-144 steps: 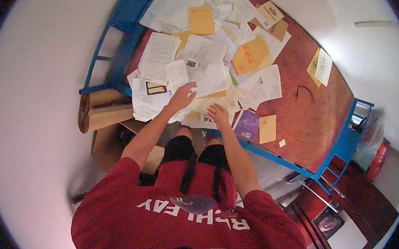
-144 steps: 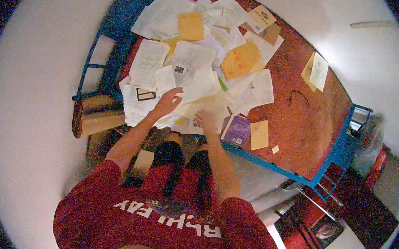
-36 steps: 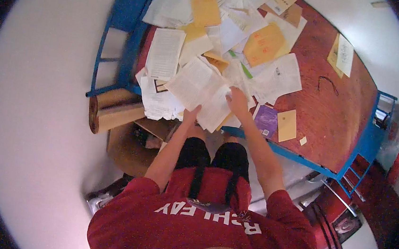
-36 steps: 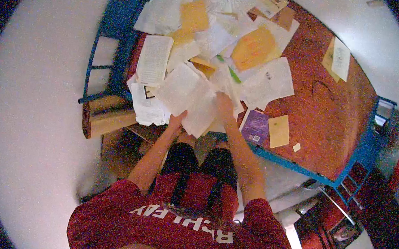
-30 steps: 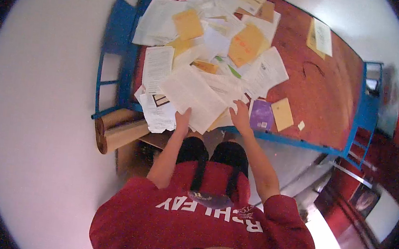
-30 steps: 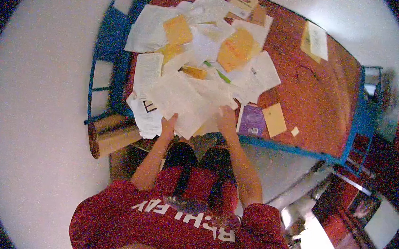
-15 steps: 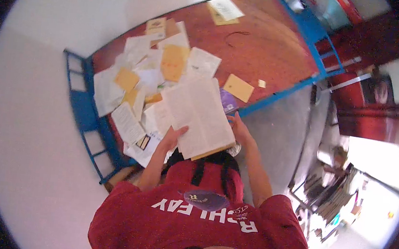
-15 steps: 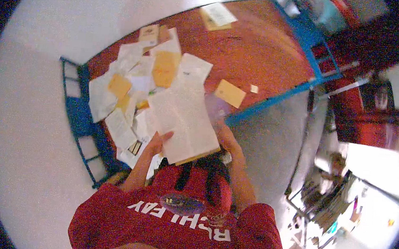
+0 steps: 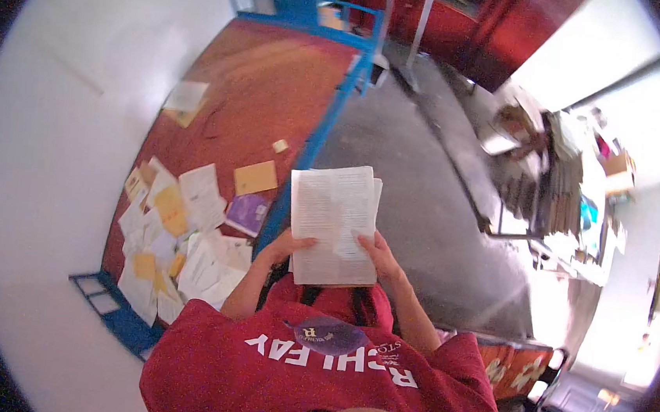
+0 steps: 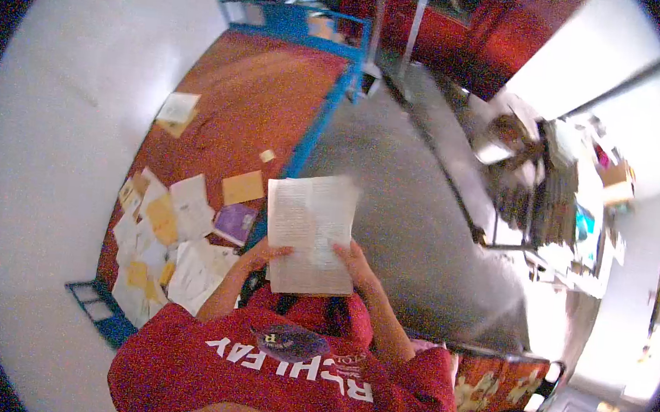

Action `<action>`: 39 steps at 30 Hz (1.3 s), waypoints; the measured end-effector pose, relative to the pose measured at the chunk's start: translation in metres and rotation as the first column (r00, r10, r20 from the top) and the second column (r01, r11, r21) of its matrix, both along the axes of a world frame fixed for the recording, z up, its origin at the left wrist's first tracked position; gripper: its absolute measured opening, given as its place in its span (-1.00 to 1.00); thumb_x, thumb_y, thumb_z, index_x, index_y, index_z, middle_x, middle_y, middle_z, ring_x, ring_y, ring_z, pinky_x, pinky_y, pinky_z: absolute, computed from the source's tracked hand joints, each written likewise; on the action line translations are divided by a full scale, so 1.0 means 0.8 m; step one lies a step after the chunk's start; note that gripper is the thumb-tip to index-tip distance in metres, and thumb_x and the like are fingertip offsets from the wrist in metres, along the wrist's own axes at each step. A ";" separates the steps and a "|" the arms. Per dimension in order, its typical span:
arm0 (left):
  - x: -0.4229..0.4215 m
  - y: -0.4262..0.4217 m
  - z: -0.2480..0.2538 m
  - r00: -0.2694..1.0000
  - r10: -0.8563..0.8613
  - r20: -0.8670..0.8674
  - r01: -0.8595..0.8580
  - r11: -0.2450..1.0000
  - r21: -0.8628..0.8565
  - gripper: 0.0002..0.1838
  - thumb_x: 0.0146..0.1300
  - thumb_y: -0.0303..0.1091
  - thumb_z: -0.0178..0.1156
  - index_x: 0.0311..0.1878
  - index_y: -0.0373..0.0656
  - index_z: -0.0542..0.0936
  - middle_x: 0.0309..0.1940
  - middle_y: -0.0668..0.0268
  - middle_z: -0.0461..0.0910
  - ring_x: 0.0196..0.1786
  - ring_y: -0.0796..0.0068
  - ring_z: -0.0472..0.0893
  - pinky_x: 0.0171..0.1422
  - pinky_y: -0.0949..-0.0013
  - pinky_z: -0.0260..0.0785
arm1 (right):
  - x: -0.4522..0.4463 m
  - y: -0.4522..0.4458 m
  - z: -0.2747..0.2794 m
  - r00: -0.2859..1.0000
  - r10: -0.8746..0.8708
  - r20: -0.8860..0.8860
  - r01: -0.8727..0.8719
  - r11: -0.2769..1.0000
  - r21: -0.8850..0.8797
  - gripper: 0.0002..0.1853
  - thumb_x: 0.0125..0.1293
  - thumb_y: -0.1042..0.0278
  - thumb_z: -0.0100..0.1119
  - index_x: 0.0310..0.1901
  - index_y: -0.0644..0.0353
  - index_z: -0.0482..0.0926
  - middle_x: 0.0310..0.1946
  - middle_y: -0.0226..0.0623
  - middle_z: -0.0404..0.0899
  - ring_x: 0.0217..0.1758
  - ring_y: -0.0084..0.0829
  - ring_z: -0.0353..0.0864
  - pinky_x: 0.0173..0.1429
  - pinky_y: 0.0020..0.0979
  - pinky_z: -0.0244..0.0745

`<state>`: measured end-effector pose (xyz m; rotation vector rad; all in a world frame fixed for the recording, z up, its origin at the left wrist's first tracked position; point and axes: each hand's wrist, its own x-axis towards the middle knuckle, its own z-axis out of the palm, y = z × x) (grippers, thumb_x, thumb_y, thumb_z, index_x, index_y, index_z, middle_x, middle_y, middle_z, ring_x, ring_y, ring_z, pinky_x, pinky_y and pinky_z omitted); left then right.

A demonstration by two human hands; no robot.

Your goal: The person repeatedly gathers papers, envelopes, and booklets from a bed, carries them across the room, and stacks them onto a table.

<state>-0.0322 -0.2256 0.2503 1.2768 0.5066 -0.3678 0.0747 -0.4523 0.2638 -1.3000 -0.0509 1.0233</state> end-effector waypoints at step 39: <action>0.862 -0.397 -0.091 0.617 -0.783 0.074 0.708 0.594 0.381 -0.54 0.12 -0.02 0.11 -0.23 -0.32 0.54 -0.39 0.26 0.57 -0.27 0.55 0.48 -0.18 0.39 0.31 | 0.558 -0.339 -0.021 0.211 -0.915 0.344 0.975 0.221 -0.011 -0.61 0.22 0.40 0.01 0.06 0.32 0.28 -0.12 -0.29 0.44 -0.05 -0.48 0.37 0.05 -0.41 0.29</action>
